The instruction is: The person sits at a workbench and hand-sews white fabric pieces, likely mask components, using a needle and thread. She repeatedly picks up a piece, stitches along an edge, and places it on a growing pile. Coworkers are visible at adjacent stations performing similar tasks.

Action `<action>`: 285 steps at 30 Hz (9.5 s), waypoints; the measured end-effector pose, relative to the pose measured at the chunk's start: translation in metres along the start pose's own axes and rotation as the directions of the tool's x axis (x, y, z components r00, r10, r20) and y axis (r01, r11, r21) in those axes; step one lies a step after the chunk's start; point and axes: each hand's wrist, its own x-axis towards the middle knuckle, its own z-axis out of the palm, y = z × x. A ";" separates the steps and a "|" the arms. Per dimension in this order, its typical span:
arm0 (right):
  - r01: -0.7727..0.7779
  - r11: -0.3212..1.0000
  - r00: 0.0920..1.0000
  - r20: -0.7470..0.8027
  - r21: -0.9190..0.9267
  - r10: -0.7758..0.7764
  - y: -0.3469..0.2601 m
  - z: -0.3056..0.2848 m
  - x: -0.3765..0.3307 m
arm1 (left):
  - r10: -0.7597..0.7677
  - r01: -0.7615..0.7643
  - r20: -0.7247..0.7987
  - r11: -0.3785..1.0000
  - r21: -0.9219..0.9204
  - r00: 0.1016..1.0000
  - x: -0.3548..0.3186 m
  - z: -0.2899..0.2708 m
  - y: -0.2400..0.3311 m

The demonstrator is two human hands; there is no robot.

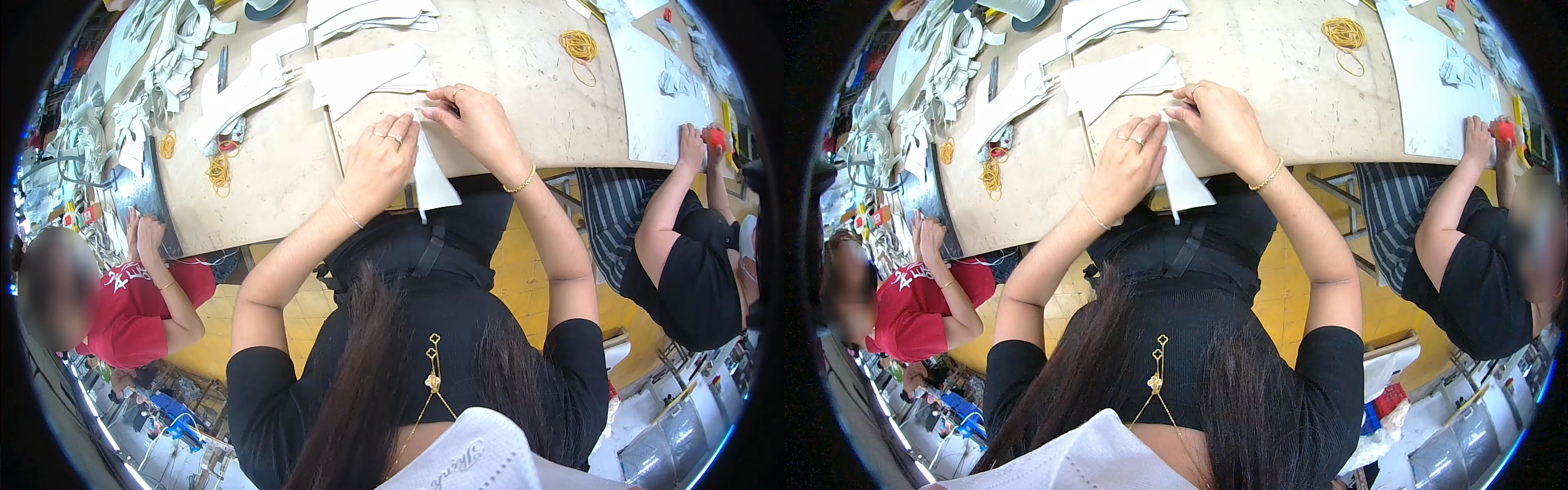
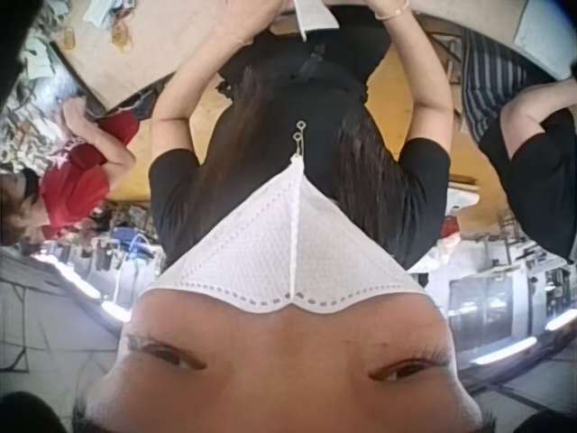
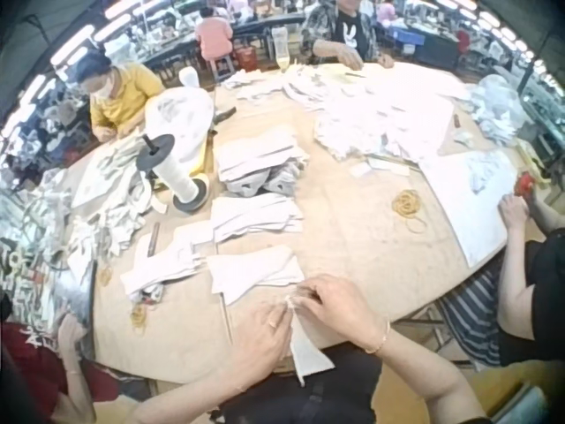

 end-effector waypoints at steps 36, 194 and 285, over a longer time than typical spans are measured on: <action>0.127 0.878 0.970 -0.129 -0.461 -0.208 -0.030 0.039 -0.074 | -0.003 0.000 -0.041 0.996 -0.086 0.999 0.001 -0.002 -0.011; 0.509 0.568 0.768 -0.639 0.646 0.038 -0.004 -0.136 -0.076 | -0.211 0.213 0.039 0.973 -0.087 0.977 0.021 -0.026 -0.077; -0.456 0.889 0.879 0.176 0.045 0.442 -0.023 -0.004 -0.080 | -0.150 0.152 -0.031 0.986 0.075 0.988 -0.075 0.001 -0.001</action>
